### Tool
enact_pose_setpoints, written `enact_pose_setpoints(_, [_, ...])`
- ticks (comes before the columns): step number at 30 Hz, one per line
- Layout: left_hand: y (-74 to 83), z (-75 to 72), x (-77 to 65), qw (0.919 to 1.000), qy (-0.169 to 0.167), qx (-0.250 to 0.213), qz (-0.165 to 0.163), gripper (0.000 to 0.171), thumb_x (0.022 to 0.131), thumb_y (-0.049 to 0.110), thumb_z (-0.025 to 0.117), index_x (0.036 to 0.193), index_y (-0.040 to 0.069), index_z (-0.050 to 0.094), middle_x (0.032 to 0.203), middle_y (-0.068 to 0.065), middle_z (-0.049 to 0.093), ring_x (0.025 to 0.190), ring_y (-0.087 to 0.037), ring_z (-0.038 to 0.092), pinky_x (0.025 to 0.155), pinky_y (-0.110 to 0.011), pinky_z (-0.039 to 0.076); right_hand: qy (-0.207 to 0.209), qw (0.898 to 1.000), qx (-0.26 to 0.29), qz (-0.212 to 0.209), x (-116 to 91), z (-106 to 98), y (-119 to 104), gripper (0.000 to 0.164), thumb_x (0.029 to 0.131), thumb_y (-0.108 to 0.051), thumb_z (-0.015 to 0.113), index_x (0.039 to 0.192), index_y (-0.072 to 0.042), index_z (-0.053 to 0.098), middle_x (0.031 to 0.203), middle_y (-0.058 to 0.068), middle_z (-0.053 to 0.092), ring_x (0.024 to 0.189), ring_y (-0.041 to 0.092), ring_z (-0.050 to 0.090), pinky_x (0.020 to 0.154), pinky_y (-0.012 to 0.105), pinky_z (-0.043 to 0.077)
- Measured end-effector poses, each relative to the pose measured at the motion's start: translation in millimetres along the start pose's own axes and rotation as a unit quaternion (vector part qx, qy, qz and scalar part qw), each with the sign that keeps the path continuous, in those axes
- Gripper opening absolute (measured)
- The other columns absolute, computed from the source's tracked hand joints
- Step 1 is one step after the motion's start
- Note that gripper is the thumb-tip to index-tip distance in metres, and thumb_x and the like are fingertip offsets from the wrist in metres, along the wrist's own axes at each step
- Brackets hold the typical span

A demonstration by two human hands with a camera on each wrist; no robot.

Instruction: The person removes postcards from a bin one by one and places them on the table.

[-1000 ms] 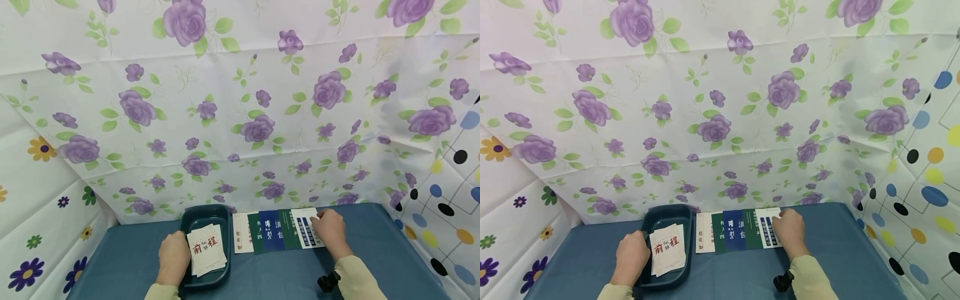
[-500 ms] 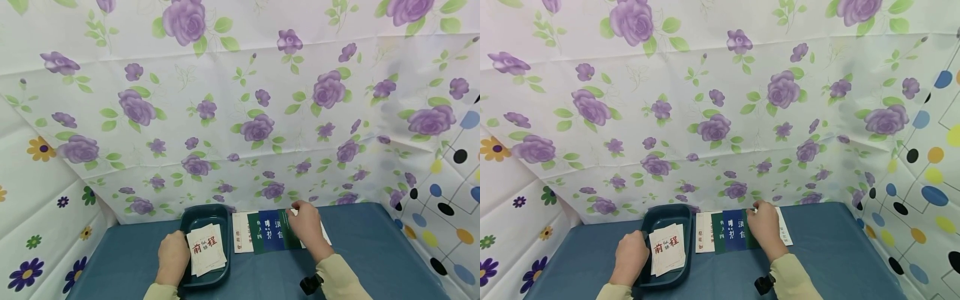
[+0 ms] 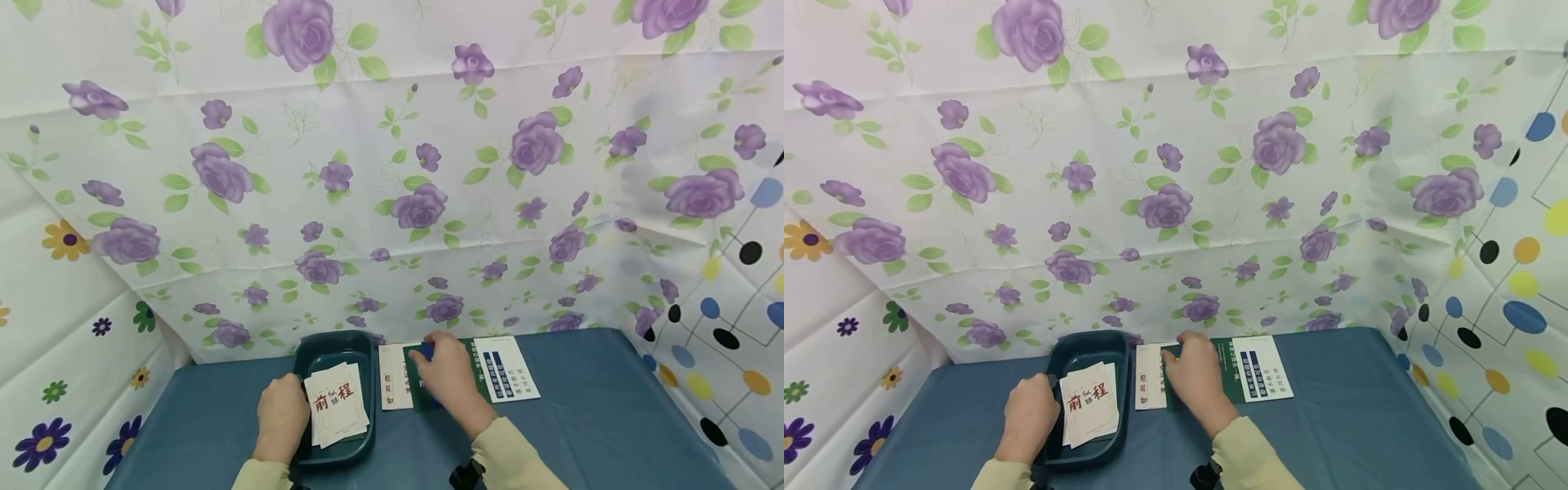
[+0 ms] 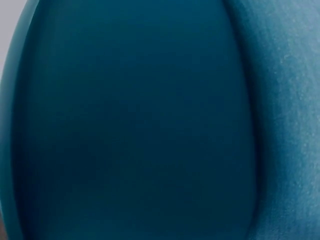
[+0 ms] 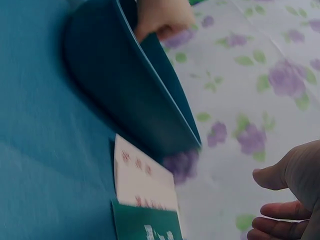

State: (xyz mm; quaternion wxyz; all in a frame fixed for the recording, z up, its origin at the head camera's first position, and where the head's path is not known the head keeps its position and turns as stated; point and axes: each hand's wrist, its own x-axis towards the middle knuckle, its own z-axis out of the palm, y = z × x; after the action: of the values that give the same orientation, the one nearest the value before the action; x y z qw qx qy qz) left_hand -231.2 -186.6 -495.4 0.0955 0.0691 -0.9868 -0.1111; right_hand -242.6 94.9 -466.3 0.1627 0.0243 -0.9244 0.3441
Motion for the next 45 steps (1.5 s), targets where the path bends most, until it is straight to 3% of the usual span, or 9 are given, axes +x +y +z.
enact_pose_setpoints(13, [0.8,0.6,1.7,1.0,-0.003,0.0,-0.005,0.007,0.078,0.002,0.062,0.083,-0.001,0.064,0.073,-0.018,0.06,0.064,-0.035,0.06,0.051,-0.047,0.046,-0.087,0.995,0.01,-0.052,-14.4,46.6,-59.8,0.046,0.083,-0.035,0.069,0.115,-0.004,0.061,0.11,0.009,0.06,0.1,0.021,0.057,0.078,0.034,0.047])
enact_pose_setpoints(22, [0.3,-0.9,2.7,1.0,-0.006,-0.002,0.002,0.008,0.077,0.003,0.063,0.084,0.0,0.065,0.074,-0.018,0.061,0.065,-0.035,0.06,0.053,-0.048,0.046,-0.14,0.984,-0.041,-0.1,-25.8,74.8,-83.0,0.051,0.082,-0.039,0.068,0.117,-0.003,0.06,0.109,0.009,0.06,0.102,0.021,0.056,0.082,0.033,0.046])
enact_pose_setpoints(26, [0.3,-2.5,3.0,1.0,-0.007,-0.003,0.004,0.007,0.076,0.002,0.063,0.082,0.0,0.065,0.073,-0.018,0.061,0.065,-0.035,0.06,0.052,-0.048,0.046,-0.158,0.975,-0.082,-0.134,-29.4,88.7,-86.7,0.047,0.082,-0.039,0.068,0.112,-0.003,0.061,0.104,0.008,0.06,0.096,0.019,0.056,0.079,0.031,0.046])
enact_pose_setpoints(32, [-1.6,-2.4,-0.3,0.9998,-0.021,0.001,0.004,0.004,0.076,0.002,0.062,0.079,0.001,0.064,0.071,-0.016,0.06,0.064,-0.035,0.059,0.053,-0.048,0.046,-0.158,0.952,-0.167,-0.203,-39.0,109.3,-87.6,0.034,0.083,-0.038,0.066,0.097,-0.008,0.063,0.088,0.003,0.057,0.082,0.016,0.054,0.071,0.029,0.046])
enact_pose_setpoints(38, [-1.7,-2.5,-0.3,0.9999,-0.01,-0.007,0.006,0.004,0.077,0.002,0.06,0.078,0.001,0.064,0.071,-0.017,0.06,0.063,-0.035,0.059,0.052,-0.048,0.046,-0.186,0.941,-0.232,-0.164,-40.9,119.8,-85.7,0.049,0.08,-0.051,0.065,0.101,-0.007,0.061,0.087,0.006,0.055,0.077,0.018,0.052,0.067,0.029,0.046])
enact_pose_setpoints(45, [-2.0,-2.7,-0.2,0.9998,-0.019,-0.009,0.003,0.005,0.077,0.002,0.06,0.079,0.0,0.064,0.072,-0.018,0.06,0.064,-0.036,0.06,0.053,-0.048,0.046,-0.203,0.921,-0.308,-0.123,-43.8,126.6,-90.2,0.09,0.078,-0.074,0.05,0.124,0.004,0.051,0.117,0.018,0.055,0.099,0.026,0.056,0.073,0.03,0.048])
